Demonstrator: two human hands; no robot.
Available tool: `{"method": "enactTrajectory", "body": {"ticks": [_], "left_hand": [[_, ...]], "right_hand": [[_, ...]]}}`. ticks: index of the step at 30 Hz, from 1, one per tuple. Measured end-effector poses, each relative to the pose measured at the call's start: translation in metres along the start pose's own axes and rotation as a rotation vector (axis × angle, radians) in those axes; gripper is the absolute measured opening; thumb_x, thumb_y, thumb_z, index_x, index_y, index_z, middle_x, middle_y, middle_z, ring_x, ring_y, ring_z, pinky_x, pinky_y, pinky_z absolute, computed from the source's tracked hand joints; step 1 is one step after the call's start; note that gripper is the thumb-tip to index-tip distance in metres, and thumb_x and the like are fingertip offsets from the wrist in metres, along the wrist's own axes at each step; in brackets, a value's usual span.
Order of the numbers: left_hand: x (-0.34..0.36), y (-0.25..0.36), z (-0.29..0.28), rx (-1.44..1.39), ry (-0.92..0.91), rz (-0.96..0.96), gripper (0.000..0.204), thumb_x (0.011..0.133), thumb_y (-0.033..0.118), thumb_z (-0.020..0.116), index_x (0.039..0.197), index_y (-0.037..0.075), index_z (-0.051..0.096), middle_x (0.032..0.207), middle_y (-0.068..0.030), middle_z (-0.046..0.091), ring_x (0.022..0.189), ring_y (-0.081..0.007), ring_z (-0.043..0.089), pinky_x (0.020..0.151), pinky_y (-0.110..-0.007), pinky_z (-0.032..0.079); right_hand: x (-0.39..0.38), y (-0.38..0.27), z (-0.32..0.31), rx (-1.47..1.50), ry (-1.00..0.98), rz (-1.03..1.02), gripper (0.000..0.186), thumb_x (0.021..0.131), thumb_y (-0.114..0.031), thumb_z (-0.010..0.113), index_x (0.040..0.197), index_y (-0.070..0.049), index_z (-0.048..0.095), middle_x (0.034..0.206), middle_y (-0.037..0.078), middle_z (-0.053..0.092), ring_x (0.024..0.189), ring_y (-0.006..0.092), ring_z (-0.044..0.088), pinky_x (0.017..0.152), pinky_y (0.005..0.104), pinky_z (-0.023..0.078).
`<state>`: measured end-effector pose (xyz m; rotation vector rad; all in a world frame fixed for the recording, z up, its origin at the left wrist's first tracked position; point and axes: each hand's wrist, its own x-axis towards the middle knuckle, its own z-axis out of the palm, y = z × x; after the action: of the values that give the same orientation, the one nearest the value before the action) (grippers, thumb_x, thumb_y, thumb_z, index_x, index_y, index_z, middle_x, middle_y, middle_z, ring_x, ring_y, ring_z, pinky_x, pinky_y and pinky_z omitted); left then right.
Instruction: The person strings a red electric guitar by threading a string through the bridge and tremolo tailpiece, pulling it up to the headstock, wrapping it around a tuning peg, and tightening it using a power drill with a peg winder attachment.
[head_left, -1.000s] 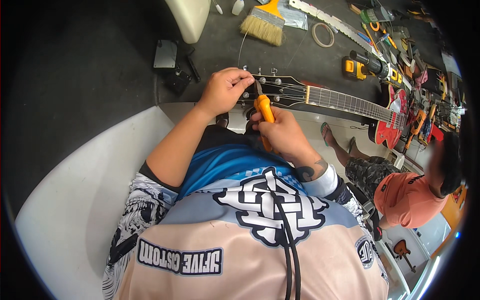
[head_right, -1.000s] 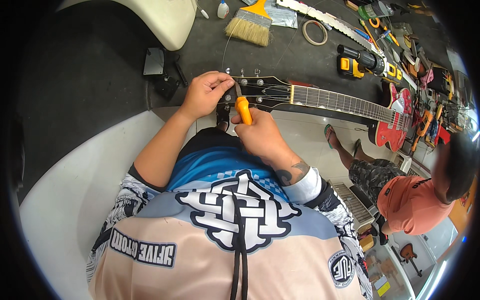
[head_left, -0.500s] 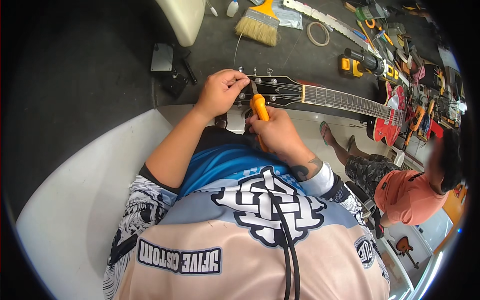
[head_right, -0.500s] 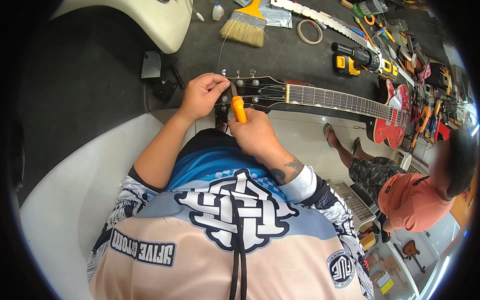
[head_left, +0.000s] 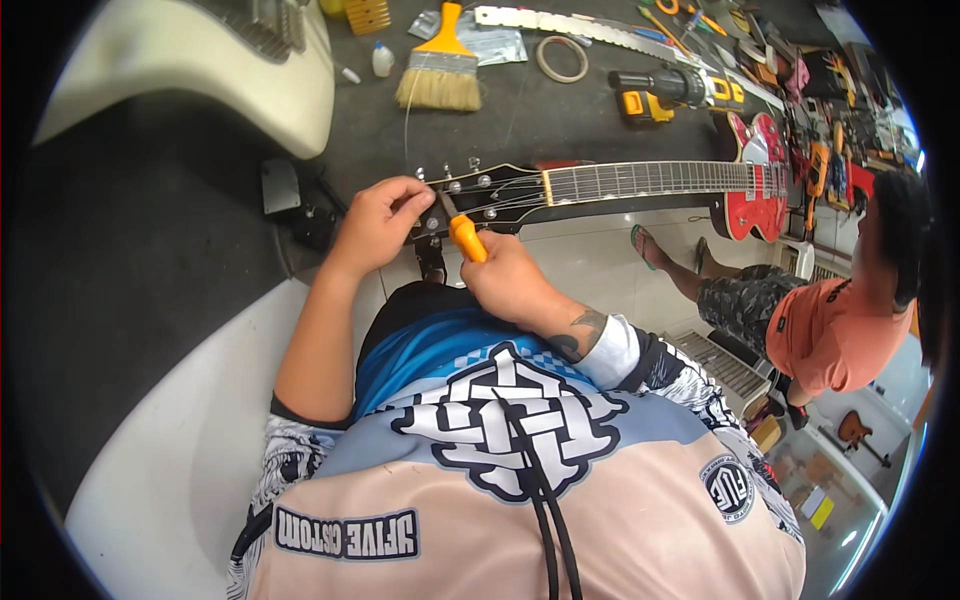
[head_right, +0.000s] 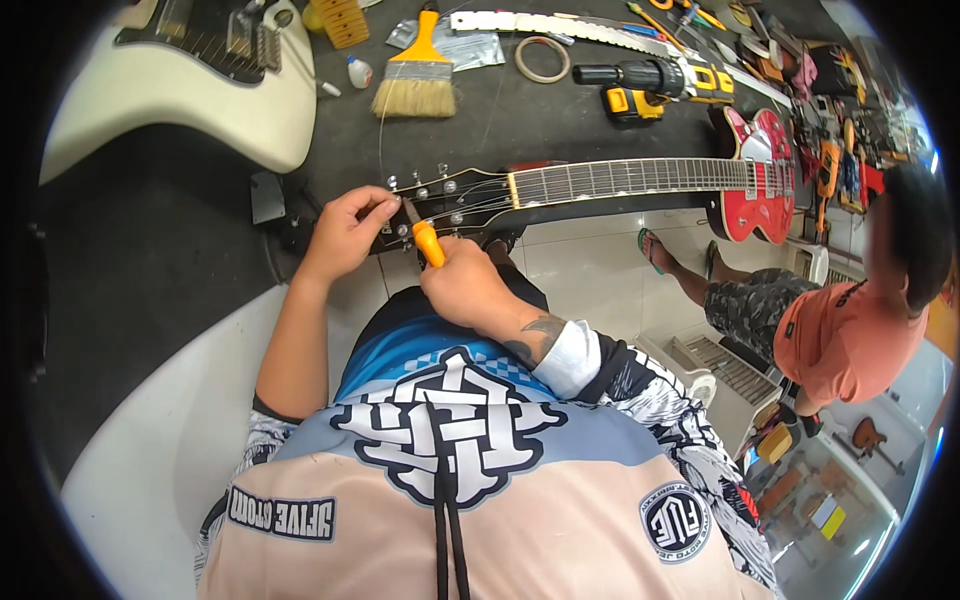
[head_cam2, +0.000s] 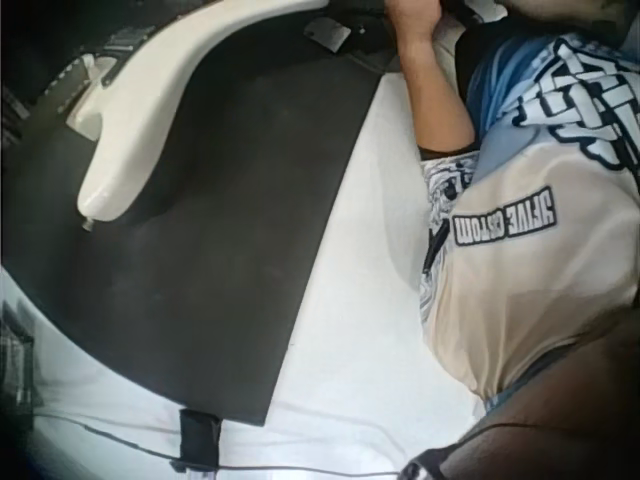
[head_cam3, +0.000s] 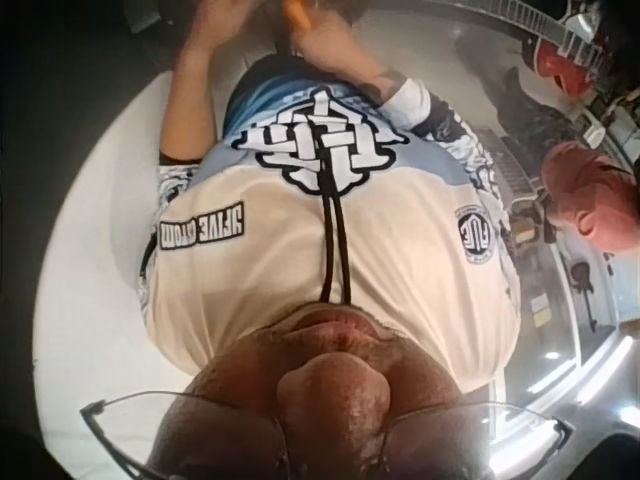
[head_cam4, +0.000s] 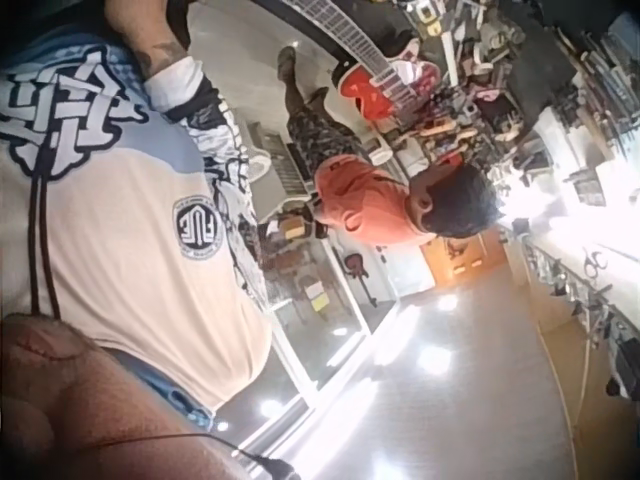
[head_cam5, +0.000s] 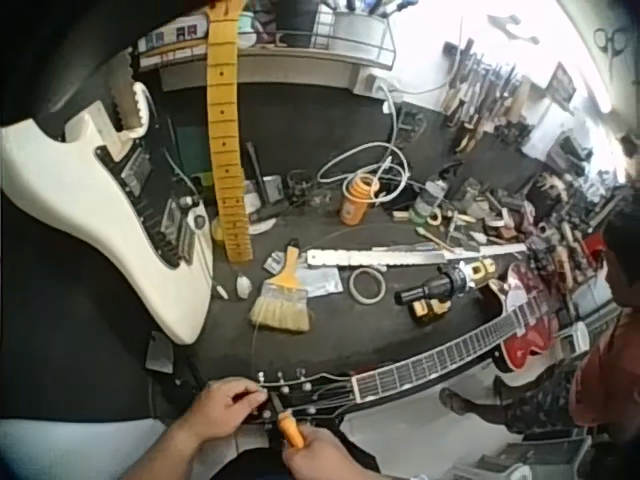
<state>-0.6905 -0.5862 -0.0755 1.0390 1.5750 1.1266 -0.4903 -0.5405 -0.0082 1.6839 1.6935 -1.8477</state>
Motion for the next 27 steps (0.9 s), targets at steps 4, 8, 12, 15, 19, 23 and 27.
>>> {"method": "enactTrajectory", "body": {"ticks": [4, 8, 12, 15, 19, 23, 27], "left_hand": [[0.016, 0.060, -0.009, 0.388, -0.230, -0.067, 0.025, 0.100, 0.025, 0.067, 0.109, 0.002, 0.070, 0.088, -0.0202, 0.072, 0.077, -0.0332, 0.069, 0.073, -0.040, 0.053], [0.040, 0.082, 0.005, 0.659, -0.332, 0.039, 0.030, 0.101, 0.031, 0.061, 0.105, 0.003, 0.072, 0.089, -0.0232, 0.072, 0.081, -0.0454, 0.066, 0.076, -0.046, 0.053], [0.062, 0.044, 0.000, 0.362, -0.472, -0.223, 0.027, 0.099, 0.022, 0.067, 0.088, -0.002, 0.074, 0.074, -0.0033, 0.068, 0.064, -0.0117, 0.058, 0.058, -0.030, 0.045], [0.069, 0.063, 0.003, 0.235, -0.504, -0.521, 0.023, 0.094, 0.021, 0.074, 0.090, -0.001, 0.076, 0.079, -0.0009, 0.070, 0.072, -0.0086, 0.058, 0.064, -0.027, 0.044], [0.076, 0.065, 0.002, 0.157, -0.567, -0.578, 0.016, 0.095, 0.018, 0.073, 0.090, 0.003, 0.076, 0.078, 0.0021, 0.067, 0.067, -0.0053, 0.049, 0.058, -0.024, 0.035], [0.081, 0.026, -0.002, 0.033, -0.534, -0.552, 0.013, 0.098, 0.013, 0.069, 0.092, 0.002, 0.072, 0.077, -0.0017, 0.067, 0.065, -0.0079, 0.054, 0.060, -0.023, 0.041], [0.079, 0.014, 0.001, 0.030, -0.500, -0.550, 0.015, 0.097, 0.014, 0.071, 0.087, 0.004, 0.073, 0.076, 0.0024, 0.066, 0.065, -0.0056, 0.049, 0.057, -0.024, 0.035]], "right_hand": [[-0.004, -0.002, -0.007, -0.038, 0.044, -0.092, 0.027, 0.086, -0.011, 0.063, 0.107, 0.005, 0.068, 0.098, 0.030, 0.071, 0.098, 0.0456, 0.070, 0.088, 0.0473, 0.054], [-0.010, -0.002, -0.010, 0.003, 0.043, -0.155, 0.028, 0.085, -0.011, 0.061, 0.106, 0.005, 0.069, 0.101, 0.033, 0.071, 0.102, 0.0487, 0.068, 0.090, 0.0500, 0.055], [-0.005, 0.007, -0.007, -0.033, 0.005, -0.182, 0.032, 0.083, -0.010, 0.059, 0.108, 0.007, 0.068, 0.100, 0.035, 0.070, 0.104, 0.0495, 0.069, 0.094, 0.0507, 0.054], [-0.006, 0.012, -0.009, 0.031, -0.010, -0.173, 0.034, 0.083, -0.009, 0.057, 0.111, 0.008, 0.068, 0.101, 0.036, 0.070, 0.105, 0.0491, 0.069, 0.094, 0.0501, 0.054], [-0.007, 0.014, -0.010, 0.048, 0.000, -0.184, 0.031, 0.085, -0.009, 0.058, 0.112, 0.004, 0.067, 0.101, 0.032, 0.071, 0.104, 0.0481, 0.069, 0.093, 0.0512, 0.054], [-0.006, 0.012, -0.011, 0.031, -0.008, -0.183, 0.031, 0.085, -0.009, 0.058, 0.111, 0.004, 0.068, 0.101, 0.031, 0.072, 0.102, 0.0459, 0.070, 0.091, 0.0491, 0.055], [-0.012, 0.007, -0.018, 0.045, -0.042, -0.150, 0.037, 0.084, -0.007, 0.056, 0.116, 0.006, 0.068, 0.108, 0.034, 0.071, 0.108, 0.0475, 0.069, 0.095, 0.0490, 0.054]]}}
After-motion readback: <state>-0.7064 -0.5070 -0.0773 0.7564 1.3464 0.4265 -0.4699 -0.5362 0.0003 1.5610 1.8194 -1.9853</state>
